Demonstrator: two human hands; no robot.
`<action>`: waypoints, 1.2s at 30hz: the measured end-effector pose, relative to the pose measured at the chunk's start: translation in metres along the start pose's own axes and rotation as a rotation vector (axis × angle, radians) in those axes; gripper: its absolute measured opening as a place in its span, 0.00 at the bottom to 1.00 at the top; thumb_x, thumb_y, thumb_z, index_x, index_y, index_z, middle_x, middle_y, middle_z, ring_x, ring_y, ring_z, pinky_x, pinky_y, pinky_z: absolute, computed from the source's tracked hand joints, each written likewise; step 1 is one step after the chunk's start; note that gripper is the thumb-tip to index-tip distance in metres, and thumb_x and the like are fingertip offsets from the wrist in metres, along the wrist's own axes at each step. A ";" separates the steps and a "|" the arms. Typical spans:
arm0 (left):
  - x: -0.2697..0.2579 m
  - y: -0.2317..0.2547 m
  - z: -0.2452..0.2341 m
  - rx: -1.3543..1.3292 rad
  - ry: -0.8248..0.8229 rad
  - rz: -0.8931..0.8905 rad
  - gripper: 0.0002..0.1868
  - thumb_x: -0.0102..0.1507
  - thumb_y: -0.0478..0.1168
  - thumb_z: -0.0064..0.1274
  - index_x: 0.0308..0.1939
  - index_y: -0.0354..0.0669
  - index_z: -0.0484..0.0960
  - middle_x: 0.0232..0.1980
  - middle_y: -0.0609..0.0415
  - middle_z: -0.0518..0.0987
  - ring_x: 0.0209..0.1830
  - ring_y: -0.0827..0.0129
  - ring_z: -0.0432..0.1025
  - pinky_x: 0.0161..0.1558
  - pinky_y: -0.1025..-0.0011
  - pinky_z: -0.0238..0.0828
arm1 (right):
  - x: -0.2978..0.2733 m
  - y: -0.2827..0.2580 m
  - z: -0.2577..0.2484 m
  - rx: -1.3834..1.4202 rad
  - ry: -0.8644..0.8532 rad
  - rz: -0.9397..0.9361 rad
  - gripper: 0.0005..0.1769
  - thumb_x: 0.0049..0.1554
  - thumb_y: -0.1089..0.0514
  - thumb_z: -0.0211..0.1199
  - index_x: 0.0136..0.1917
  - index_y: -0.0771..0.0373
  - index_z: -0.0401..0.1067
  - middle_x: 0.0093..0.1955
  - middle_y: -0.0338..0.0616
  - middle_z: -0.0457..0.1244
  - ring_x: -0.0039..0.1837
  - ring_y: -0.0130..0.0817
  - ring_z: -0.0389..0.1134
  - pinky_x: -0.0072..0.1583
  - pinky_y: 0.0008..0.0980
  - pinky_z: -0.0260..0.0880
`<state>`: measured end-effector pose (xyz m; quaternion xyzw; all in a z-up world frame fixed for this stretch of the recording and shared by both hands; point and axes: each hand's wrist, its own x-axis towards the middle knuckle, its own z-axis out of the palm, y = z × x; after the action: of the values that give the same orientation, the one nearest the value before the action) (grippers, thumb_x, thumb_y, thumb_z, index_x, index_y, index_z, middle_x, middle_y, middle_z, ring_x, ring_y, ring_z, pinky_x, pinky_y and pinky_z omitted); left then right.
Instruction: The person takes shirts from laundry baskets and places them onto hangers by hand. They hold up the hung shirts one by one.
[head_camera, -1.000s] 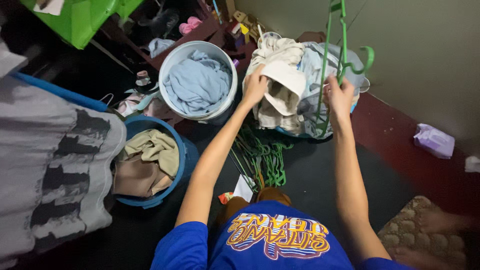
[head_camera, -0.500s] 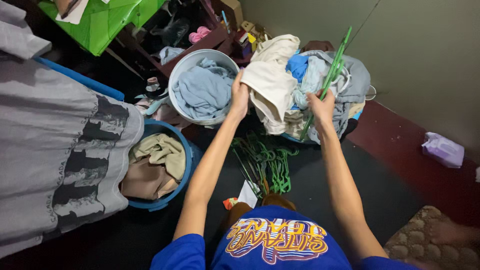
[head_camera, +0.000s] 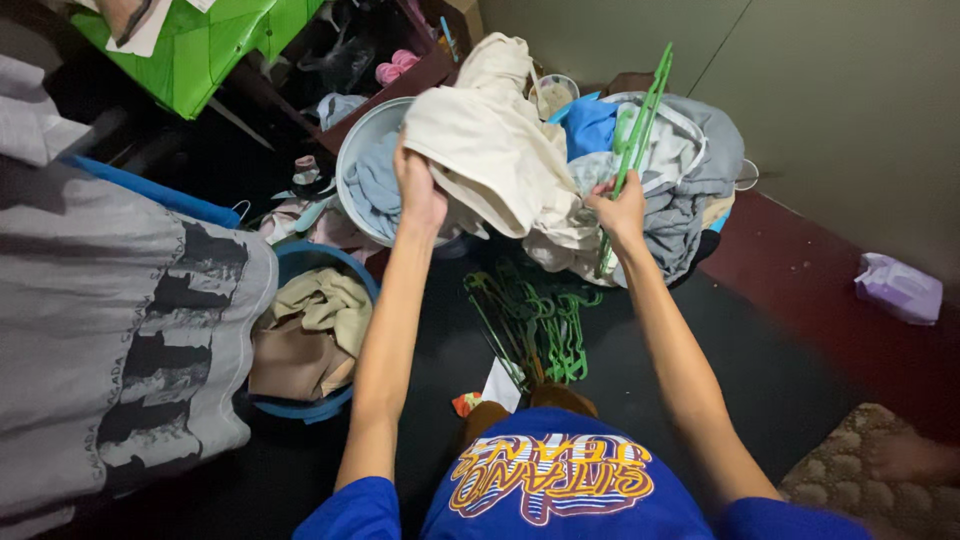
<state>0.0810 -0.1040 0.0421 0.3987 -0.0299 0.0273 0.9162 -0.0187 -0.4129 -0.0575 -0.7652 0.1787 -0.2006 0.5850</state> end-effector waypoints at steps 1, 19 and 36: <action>0.000 0.006 -0.002 -0.009 0.019 0.007 0.17 0.77 0.44 0.41 0.64 0.37 0.74 0.61 0.47 0.77 0.58 0.62 0.73 0.59 0.61 0.73 | -0.001 -0.002 0.001 -0.049 0.013 0.020 0.22 0.43 0.66 0.72 0.45 0.63 0.61 0.40 0.38 0.65 0.43 0.28 0.68 0.47 0.30 0.69; 0.013 0.148 -0.085 0.046 0.002 0.409 0.18 0.75 0.39 0.40 0.67 0.37 0.73 0.64 0.47 0.77 0.62 0.59 0.74 0.63 0.59 0.73 | 0.011 0.046 0.055 -0.407 0.162 -0.021 0.16 0.45 0.67 0.65 0.46 0.66 0.64 0.38 0.53 0.65 0.44 0.54 0.69 0.48 0.49 0.66; 0.044 0.198 -0.117 0.304 0.156 0.632 0.20 0.77 0.34 0.40 0.73 0.33 0.68 0.71 0.45 0.75 0.68 0.60 0.70 0.70 0.64 0.65 | -0.019 -0.019 0.093 -0.570 0.106 0.293 0.44 0.40 0.35 0.82 0.55 0.65 0.65 0.52 0.58 0.68 0.56 0.60 0.69 0.57 0.55 0.67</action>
<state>0.1143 0.1175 0.1107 0.4983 -0.0771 0.3438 0.7922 0.0134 -0.3219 -0.0625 -0.8529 0.3661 -0.0957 0.3598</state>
